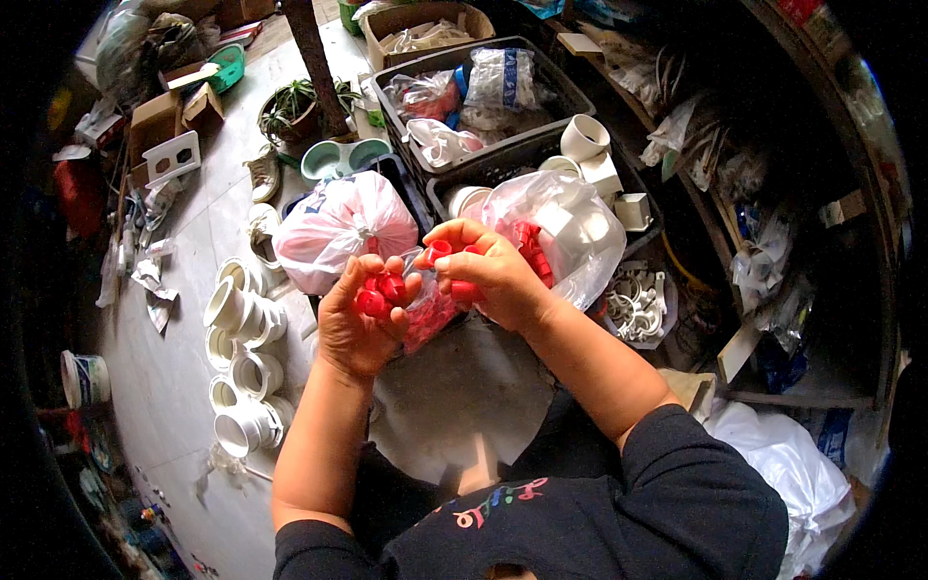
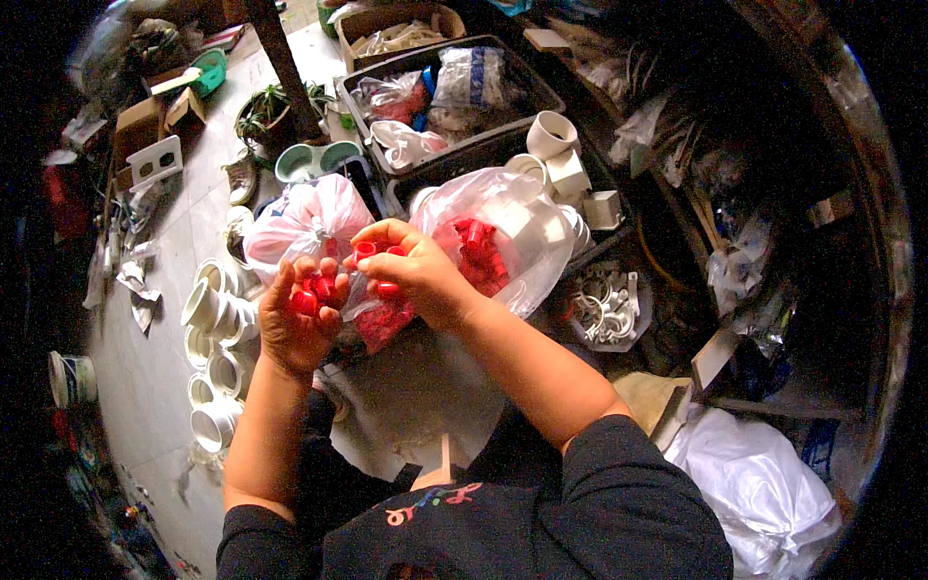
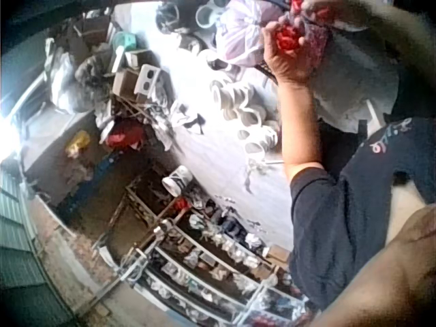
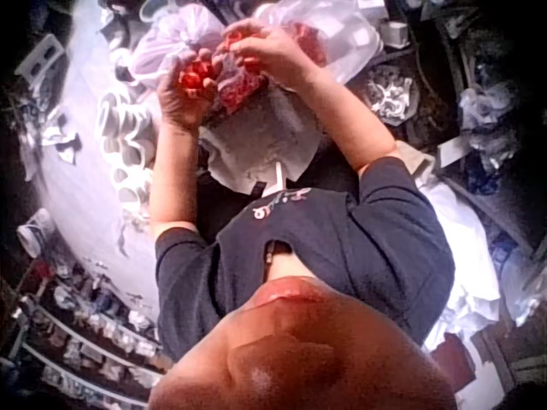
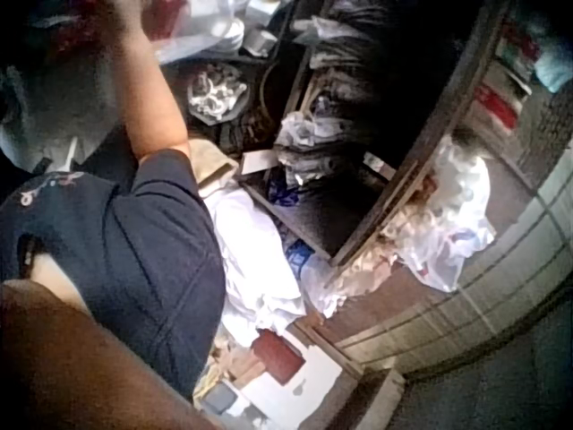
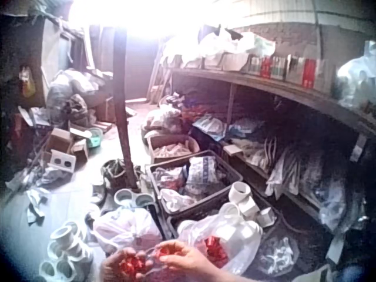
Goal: The person sits on the floor and repeatedly picks small red plastic pieces from a bag, connects them together by hand, and places the assembled pieces back into the bag. The workspace is cluttered with white plastic fittings and other items.
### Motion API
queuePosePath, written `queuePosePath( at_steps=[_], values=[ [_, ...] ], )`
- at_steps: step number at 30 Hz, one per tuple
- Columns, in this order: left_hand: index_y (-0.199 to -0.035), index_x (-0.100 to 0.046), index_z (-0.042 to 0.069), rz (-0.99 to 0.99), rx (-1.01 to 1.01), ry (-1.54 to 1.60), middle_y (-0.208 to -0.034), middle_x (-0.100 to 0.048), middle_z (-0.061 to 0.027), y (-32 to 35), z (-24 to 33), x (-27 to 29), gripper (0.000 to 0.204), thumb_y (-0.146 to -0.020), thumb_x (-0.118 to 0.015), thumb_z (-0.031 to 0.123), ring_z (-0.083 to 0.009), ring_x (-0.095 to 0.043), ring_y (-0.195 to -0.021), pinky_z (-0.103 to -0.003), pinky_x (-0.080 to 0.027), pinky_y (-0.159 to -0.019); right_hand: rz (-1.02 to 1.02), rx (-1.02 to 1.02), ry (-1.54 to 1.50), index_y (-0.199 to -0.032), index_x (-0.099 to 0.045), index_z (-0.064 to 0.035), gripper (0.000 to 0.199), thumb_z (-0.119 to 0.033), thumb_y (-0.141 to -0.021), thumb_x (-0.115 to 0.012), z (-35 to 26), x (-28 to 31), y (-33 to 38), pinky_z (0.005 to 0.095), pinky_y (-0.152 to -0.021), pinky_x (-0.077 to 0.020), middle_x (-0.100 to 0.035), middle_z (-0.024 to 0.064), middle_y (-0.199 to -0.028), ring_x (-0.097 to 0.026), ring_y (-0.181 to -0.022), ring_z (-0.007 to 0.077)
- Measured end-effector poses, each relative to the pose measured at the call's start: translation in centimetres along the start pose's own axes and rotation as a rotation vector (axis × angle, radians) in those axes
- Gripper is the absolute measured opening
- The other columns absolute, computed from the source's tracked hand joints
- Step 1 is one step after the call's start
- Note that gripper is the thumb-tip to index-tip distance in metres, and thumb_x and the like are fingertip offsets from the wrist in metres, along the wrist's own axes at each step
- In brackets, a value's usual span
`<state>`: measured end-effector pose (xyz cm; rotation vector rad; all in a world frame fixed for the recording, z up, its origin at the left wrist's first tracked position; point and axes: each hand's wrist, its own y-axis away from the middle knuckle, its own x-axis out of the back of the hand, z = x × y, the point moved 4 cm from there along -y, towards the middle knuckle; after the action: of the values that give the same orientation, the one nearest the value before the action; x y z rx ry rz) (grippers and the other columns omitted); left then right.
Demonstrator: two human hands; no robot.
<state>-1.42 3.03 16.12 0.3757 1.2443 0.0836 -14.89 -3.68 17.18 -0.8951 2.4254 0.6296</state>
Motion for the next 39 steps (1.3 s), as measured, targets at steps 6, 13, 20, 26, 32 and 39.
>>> queuePosePath(
  at_steps=[6,13,20,26,32,39],
  values=[
    [-0.09,-0.052,0.013,0.157,-0.152,-0.361,-0.078,-0.058,-0.002,-0.6,-0.3,0.2,0.014,-0.079,-0.061,0.013,-0.0139,-0.057,-0.069,-0.018,-0.041,-0.044,0.038,-0.033,-0.047,-0.096,-0.051,-0.0061,0.021,-0.016,-0.08,-0.059,1.0,-0.7,-0.7,0.0192,-0.058,-0.0439,-0.057,0.0053,-0.09,-0.053,-0.068,0.0088],
    [-0.106,-0.053,0.003,0.09,-0.53,-0.844,-0.081,-0.056,-0.0002,-0.7,-0.7,-1.2,0.034,-0.074,-0.063,-0.001,-0.0109,-0.057,-0.077,-0.022,-0.046,-0.068,0.028,-0.154,-0.166,-0.096,-0.052,-0.0066,0.021,-0.019,-0.081,-0.059,1.7,-0.9,-0.8,0.0184,-0.058,-0.0435,-0.056,0.0021,-0.087,-0.054,-0.074,0.0072],
    [-0.102,-0.056,0.002,0.049,-0.875,-1.503,-0.085,-0.054,-0.0002,-0.6,0.2,-1.8,0.031,-0.073,-0.064,0.0,-0.0086,-0.053,-0.079,-0.021,-0.044,-0.068,0.077,-0.151,-0.043,-0.095,-0.052,-0.0078,0.021,-0.024,-0.083,-0.054,1.9,-0.6,-0.8,0.0198,-0.05,-0.0426,-0.055,0.0014,-0.081,-0.054,-0.069,0.0084],
    [-0.11,-0.053,0.002,0.192,-0.471,-1.031,-0.087,-0.055,0.0001,-0.4,0.4,-1.5,0.033,-0.078,-0.06,0.006,-0.0073,-0.052,-0.078,-0.02,-0.043,-0.07,0.142,-0.134,-0.169,-0.096,-0.049,-0.0086,0.018,-0.019,-0.081,-0.049,1.3,0.4,-0.4,0.0208,-0.038,-0.038,-0.053,0.0055,-0.082,-0.054,-0.06,0.012],
    [-0.113,-0.05,0.005,0.188,-0.385,-0.846,-0.085,-0.056,0.0,-0.3,1.0,-1.3,0.036,-0.079,-0.06,0.008,-0.0047,-0.05,-0.069,-0.017,-0.04,-0.059,-0.011,-0.162,-0.149,-0.103,-0.051,-0.0056,0.025,-0.021,-0.084,-0.054,0.0,-0.5,-0.3,0.0208,-0.041,-0.0429,-0.057,0.0046,-0.087,-0.055,-0.063,0.0103],
    [-0.105,-0.053,0.006,0.154,-0.341,-0.81,-0.084,-0.057,0.001,-0.1,1.1,-1.1,0.03,-0.076,-0.063,0.01,-0.0039,-0.05,-0.066,-0.015,-0.039,-0.054,-0.081,0.107,-0.046,-0.111,-0.051,-0.003,0.032,-0.011,-0.081,-0.059,-0.2,-0.3,-0.4,0.0204,-0.061,-0.0455,-0.059,0.0045,-0.088,-0.055,-0.071,0.008]
  ],
)
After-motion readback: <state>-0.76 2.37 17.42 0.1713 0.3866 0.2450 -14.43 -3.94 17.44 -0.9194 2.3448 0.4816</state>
